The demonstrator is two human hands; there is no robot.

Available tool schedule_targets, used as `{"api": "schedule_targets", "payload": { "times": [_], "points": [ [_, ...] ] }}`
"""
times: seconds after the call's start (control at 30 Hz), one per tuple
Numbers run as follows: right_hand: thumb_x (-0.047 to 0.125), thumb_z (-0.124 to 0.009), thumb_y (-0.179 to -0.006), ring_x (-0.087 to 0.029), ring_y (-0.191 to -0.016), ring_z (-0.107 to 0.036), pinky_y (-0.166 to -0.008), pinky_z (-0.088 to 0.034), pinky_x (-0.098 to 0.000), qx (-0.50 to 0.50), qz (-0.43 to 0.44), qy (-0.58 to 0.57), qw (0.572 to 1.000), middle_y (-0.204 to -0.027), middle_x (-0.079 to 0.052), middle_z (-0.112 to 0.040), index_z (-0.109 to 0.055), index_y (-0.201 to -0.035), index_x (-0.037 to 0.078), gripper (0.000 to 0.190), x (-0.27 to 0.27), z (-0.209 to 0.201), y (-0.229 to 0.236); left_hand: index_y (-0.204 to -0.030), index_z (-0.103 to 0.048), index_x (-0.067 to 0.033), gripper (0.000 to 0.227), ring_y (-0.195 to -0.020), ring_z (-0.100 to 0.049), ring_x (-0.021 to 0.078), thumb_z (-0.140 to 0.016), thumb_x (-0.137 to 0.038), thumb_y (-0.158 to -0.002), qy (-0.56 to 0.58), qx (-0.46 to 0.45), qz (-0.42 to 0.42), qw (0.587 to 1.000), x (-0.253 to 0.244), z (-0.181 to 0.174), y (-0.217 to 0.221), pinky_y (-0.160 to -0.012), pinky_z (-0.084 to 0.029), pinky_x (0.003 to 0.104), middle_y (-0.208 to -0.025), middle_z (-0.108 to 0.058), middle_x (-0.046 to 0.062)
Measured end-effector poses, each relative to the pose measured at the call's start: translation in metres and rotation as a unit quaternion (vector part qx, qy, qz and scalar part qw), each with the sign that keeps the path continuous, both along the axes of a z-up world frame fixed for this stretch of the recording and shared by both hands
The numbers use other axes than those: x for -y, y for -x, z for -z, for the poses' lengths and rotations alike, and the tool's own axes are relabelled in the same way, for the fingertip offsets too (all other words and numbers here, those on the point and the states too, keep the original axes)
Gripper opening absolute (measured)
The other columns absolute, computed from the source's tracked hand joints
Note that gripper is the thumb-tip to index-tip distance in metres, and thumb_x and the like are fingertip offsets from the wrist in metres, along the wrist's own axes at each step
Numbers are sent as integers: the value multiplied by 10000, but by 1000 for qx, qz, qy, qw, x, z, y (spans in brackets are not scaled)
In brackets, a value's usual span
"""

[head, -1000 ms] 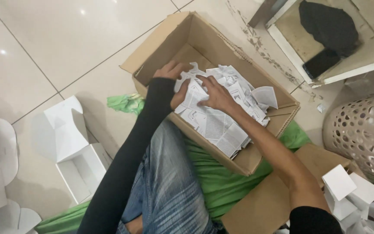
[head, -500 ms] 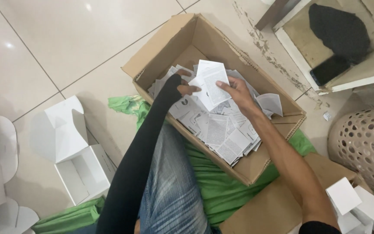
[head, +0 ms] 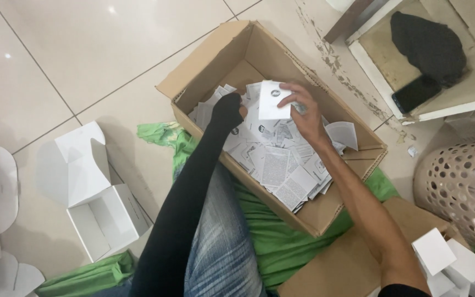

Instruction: Packing small cards into individual product boxes.

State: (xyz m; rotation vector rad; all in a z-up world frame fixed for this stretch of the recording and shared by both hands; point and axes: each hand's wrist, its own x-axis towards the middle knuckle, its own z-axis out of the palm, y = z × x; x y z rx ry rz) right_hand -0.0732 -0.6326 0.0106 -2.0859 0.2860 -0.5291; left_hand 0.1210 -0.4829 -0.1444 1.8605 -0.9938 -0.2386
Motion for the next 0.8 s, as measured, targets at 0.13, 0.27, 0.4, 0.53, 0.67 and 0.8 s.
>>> {"api": "schedule_targets", "payload": {
  "times": [0.13, 0.27, 0.4, 0.53, 0.67, 0.8],
  "points": [
    [-145, -551, -797, -296, -1411, -483, -1143, -421, -448, -30, -48, 26, 998, -1412, -145, -602, -729, -905, 70, 299, 13, 10, -2, -1075, -690, -9, 282, -999, -692, 331, -681, -214, -883, -127, 27, 9, 992, 25, 43, -2, -895, -543, 439, -998, -715, 175],
    [-55, -551, -793, -258, -1180, -620, -1071, -474, -404, -159, -89, 113, 977, -1181, -115, -708, -749, -845, 95, 253, 32, 24, 6, -1235, -643, 12, 589, -984, -670, 358, -759, -215, -704, -61, 121, 10, 991, 36, -7, 17, -836, -549, 448, -1080, -683, 200],
    [118, -542, -823, -236, -810, -725, -875, -513, -401, -411, -165, 129, 887, -861, -56, -783, -810, -936, 168, 295, 29, -18, 3, -1304, -538, -3, 830, -1053, -647, 352, -914, -268, -613, -289, 172, 18, 941, 46, -54, 34, -837, -544, 447, -1191, -623, 241],
    [267, -570, -824, -253, -655, -708, -644, -582, -436, -518, -168, 85, 834, -800, -101, -748, -802, -1079, 160, 362, 31, -22, -8, -1329, -514, -12, 919, -1104, -662, 351, -953, -234, -553, -233, 162, -20, 959, 45, -34, 29, -888, -547, 455, -1176, -656, 216],
    [544, -627, -899, -285, -736, -689, -713, -557, -464, -531, -113, 111, 832, -906, -122, -774, -808, -1096, 114, 507, 29, -13, -29, -1439, -429, -13, 1053, -1094, -660, 393, -965, -230, -559, -231, 63, 24, 971, 47, -35, 11, -874, -533, 469, -1249, -629, 244],
    [544, -750, -815, -338, -924, -715, -847, -549, -463, -419, -35, 261, 869, -1011, -204, -769, -757, -1190, 61, 611, 42, 53, -32, -1458, -428, -59, 1193, -1127, -640, 397, -999, -224, -424, -218, -5, 66, 974, 50, -34, -3, -933, -510, 436, -1237, -631, 249]
  ]
}}
